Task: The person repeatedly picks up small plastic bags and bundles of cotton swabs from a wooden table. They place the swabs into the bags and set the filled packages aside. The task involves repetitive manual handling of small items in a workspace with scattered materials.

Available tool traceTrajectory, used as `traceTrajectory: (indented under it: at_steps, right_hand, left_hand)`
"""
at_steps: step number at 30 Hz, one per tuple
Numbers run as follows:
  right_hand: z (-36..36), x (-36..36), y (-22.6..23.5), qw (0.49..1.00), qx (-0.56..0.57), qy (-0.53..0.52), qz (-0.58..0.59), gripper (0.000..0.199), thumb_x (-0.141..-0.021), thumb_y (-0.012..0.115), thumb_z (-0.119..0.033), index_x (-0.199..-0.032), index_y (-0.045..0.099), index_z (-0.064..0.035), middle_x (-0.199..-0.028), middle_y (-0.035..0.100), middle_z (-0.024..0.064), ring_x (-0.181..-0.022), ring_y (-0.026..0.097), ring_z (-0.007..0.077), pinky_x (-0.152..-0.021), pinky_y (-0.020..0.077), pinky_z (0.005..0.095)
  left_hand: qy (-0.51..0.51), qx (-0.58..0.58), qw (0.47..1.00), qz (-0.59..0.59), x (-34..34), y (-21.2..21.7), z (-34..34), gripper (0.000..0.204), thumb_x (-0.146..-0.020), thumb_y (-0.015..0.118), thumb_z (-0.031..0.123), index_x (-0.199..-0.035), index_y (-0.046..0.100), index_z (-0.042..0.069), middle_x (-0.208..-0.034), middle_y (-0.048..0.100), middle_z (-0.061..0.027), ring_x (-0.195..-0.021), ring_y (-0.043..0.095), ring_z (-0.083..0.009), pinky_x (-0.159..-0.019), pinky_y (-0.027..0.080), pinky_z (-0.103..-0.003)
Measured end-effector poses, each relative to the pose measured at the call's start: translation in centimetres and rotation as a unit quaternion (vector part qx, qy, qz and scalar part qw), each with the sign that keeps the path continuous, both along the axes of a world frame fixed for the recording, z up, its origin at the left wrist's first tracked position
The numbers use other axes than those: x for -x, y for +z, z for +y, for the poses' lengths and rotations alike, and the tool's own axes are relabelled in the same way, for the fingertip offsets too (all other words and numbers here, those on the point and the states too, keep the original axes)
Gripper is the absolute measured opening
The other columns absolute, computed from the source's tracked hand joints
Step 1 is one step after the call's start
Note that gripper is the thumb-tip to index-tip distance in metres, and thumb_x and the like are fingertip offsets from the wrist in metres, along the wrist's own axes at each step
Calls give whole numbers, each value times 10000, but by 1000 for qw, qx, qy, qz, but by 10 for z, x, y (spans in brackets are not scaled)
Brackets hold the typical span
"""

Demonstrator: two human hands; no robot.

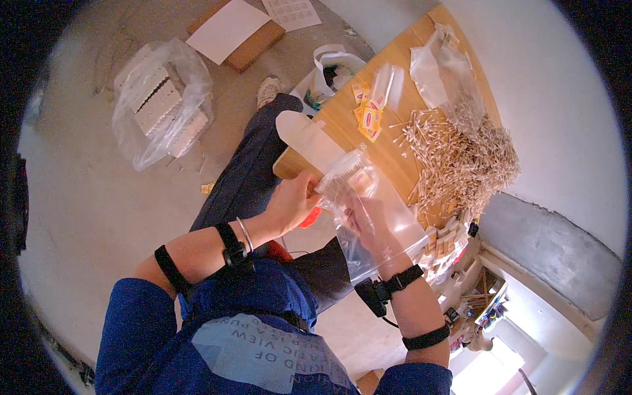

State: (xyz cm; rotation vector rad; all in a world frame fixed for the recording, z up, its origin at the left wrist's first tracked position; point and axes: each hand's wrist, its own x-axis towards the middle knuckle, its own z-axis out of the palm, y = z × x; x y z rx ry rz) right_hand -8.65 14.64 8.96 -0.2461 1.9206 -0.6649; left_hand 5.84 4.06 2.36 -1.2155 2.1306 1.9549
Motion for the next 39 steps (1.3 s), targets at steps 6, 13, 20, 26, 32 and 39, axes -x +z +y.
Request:
traceTrajectory:
  at_steps: [6,13,20,26,32,39]
  right_hand:
    - [4,1,-15,996,-29,-76,-25,335,-937,503,-321,-786,587,-34,-644,512,-6,-544,458,53,-491,360,200]
    - [14,5,-18,993,40,-86,-67,194,-884,560,-226,-799,592,-54,-664,513,-13,-545,447,61,-493,343,199]
    - [21,6,-23,987,62,-110,-98,159,-873,596,-217,-842,593,-61,-695,529,-25,-567,459,53,-499,354,199]
    - [15,10,-27,973,11,-159,-168,115,-879,588,-184,-880,575,-70,-750,588,1,-610,536,82,-515,411,205]
    - [12,12,-25,970,-1,-161,-180,129,-871,588,-164,-939,578,-55,-776,598,7,-633,551,96,-522,422,202]
    - [19,20,-28,976,9,-109,-189,145,-855,593,-123,-981,575,-55,-808,603,0,-652,557,93,-534,430,208]
  left_hand:
    - [-8,9,1000,6,1,-6,1,271,-815,639,158,-1026,567,3,-852,661,-218,-822,643,-387,-737,507,-465]
    - [-8,49,999,0,1,-9,3,297,-809,665,210,-991,584,-10,-842,673,-203,-795,660,-363,-725,526,-432]
    - [-19,38,999,16,-1,-10,3,245,-811,624,147,-998,570,-3,-847,652,-230,-819,638,-390,-727,505,-472]
    - [-20,45,999,6,2,-13,1,208,-794,626,186,-854,640,-12,-785,661,-211,-738,654,-372,-670,521,-430]
    - [-12,-31,999,30,4,-25,3,220,-783,618,192,-830,640,-22,-717,662,-167,-635,654,-268,-589,500,-357]
    - [33,-219,974,48,6,-16,-2,262,-832,596,237,-779,625,-18,-632,626,-74,-542,590,-130,-509,456,-275]
